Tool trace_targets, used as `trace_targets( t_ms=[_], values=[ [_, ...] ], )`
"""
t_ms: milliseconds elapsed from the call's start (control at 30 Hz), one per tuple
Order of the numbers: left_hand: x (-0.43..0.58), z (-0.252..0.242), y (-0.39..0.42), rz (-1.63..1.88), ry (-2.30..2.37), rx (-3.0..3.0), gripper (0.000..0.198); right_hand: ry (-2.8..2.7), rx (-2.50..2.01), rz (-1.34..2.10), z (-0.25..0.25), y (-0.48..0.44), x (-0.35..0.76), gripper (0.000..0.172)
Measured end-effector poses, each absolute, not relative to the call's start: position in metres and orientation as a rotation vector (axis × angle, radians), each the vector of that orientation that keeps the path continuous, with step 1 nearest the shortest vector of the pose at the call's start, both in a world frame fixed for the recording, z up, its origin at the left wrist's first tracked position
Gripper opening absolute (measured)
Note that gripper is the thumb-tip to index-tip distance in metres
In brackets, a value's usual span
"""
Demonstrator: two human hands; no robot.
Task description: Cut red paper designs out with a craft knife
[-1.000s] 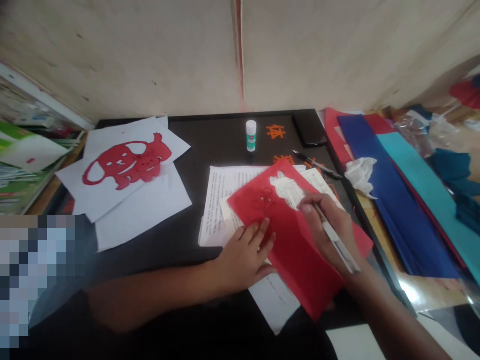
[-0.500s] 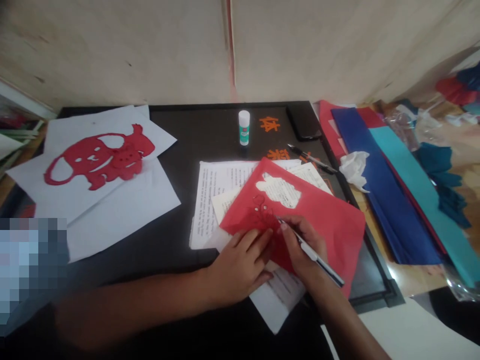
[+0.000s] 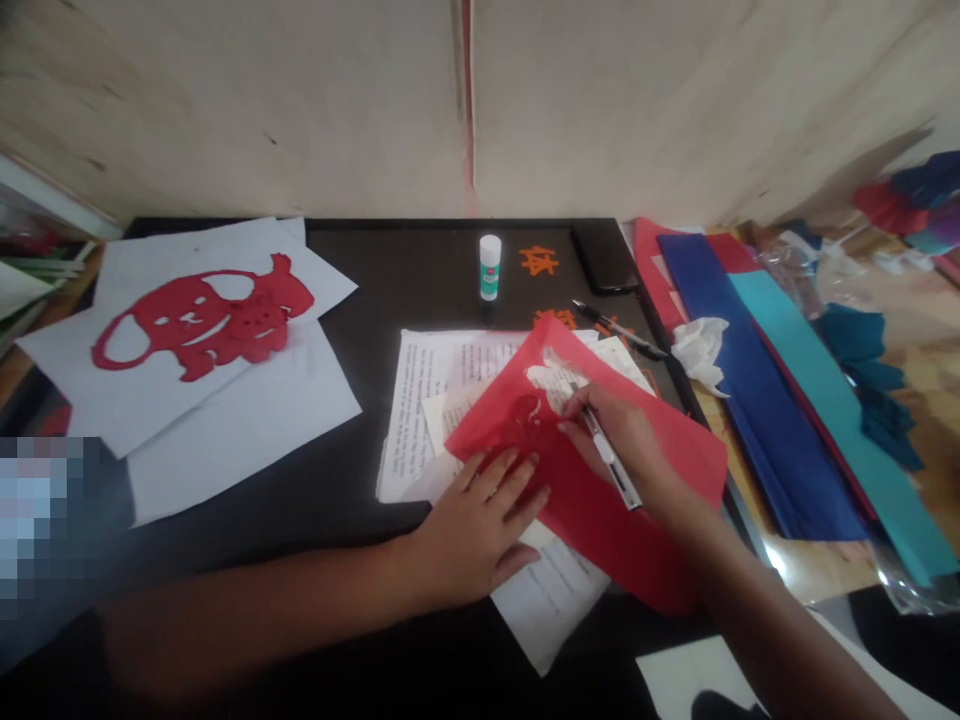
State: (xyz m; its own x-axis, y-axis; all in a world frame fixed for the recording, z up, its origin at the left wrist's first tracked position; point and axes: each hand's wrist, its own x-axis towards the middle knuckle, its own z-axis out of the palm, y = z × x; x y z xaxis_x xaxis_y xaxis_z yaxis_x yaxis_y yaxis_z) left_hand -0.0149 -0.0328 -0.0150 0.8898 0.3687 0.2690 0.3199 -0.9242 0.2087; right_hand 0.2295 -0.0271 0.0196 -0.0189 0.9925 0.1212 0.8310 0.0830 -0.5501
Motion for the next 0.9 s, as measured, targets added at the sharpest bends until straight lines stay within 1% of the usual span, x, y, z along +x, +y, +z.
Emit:
trace_targets(
  t_ms=[67, 167, 300, 400, 467, 633, 800, 900],
  values=[
    [-0.015, -0.015, -0.033, 0.450, 0.538, 2.890, 0.059, -1.812, -1.799, 0.524, 0.020, -0.028, 0.229, 0.011],
    [-0.015, -0.016, -0.034, 0.461, 0.541, 2.868, 0.060, -1.771, -1.691, 0.621, 0.024, -0.025, 0.228, 0.011],
    [-0.015, -0.018, -0.034, 0.458, 0.553, 2.833, 0.062, -1.826, -1.630, 0.730, 0.036, -0.017, 0.226, 0.010],
    [-0.015, -0.017, -0.034, 0.434, 0.560, 2.819, 0.061, -1.895, -1.642, 0.795, 0.040, -0.013, 0.227, 0.017],
    [-0.016, -0.016, -0.034, 0.430, 0.566, 2.824, 0.060, -1.927, -1.639, 0.768, 0.039, -0.011, 0.227, 0.020],
    [-0.016, -0.016, -0.035, 0.450, 0.564, 2.855, 0.061, -1.957, -1.680, 0.678, 0.034, -0.010, 0.224, 0.020],
    [-0.016, -0.018, -0.035, 0.456, 0.566, 2.859, 0.061, -1.901, -1.710, 0.702, 0.028, -0.014, 0.224, 0.018],
    [-0.016, -0.018, -0.036, 0.456, 0.571, 2.864, 0.061, -1.781, -1.641, 0.793, 0.021, -0.012, 0.226, 0.020]
  ],
)
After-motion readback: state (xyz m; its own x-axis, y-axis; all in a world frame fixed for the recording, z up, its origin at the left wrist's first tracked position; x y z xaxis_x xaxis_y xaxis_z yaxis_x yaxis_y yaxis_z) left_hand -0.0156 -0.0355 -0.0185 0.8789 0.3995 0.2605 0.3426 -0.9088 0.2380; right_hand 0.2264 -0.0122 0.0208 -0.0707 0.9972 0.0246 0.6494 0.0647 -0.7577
